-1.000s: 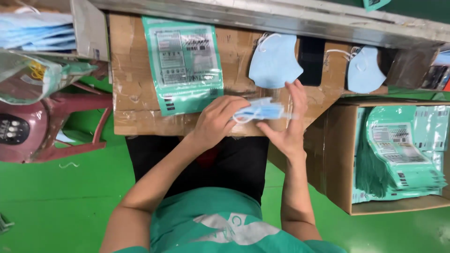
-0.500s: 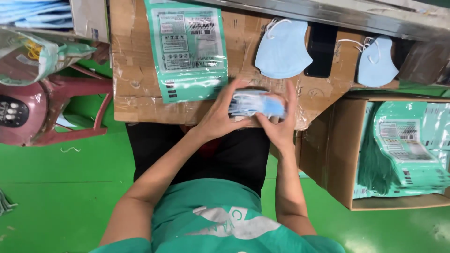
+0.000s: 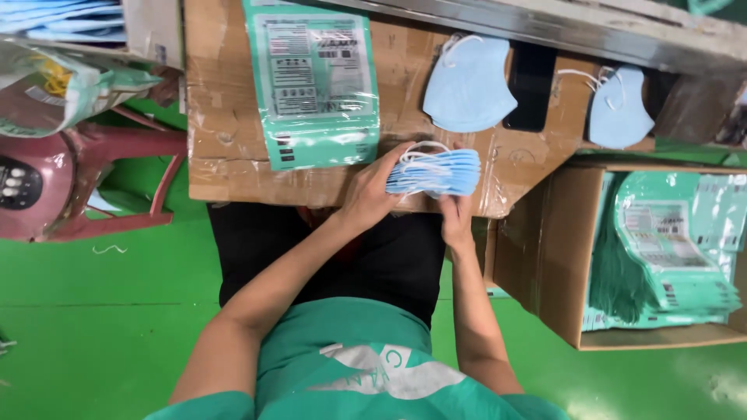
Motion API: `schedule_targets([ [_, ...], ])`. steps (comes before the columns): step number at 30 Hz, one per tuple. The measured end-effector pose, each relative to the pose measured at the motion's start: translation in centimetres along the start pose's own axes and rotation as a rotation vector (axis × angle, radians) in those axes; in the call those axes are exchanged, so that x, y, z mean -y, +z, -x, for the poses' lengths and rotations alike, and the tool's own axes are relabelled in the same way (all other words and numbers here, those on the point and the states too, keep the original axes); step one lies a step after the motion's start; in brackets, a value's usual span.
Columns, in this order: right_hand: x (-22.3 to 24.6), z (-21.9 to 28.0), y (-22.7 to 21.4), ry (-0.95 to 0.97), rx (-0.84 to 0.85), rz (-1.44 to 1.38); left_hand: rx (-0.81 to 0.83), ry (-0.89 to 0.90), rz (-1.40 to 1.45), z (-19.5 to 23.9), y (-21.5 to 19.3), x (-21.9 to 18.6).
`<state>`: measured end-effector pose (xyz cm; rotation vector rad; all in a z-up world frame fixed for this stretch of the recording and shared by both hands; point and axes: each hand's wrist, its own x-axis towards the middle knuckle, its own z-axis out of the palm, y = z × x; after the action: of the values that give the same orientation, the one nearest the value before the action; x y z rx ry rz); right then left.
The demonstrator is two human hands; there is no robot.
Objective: Packaging face masks into plastic bags and organizing them in boxes at an industrial workstation.
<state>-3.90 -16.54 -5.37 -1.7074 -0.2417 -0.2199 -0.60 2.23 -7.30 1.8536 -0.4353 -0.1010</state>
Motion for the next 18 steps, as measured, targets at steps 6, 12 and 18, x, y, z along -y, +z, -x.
schedule_targets([
  [6,-2.3,0.4,1.2,0.211,-0.281,0.051,-0.15,0.282,-0.23,-0.1,-7.7,-4.1],
  [12,-2.3,-3.4,3.8,0.296,-0.371,-0.356,-0.094,0.487,-0.844,-2.1,-14.7,-0.4],
  [18,-1.7,-5.2,7.7,0.461,-0.111,-0.493,0.014,0.509,-0.907,-3.3,-14.3,3.1],
])
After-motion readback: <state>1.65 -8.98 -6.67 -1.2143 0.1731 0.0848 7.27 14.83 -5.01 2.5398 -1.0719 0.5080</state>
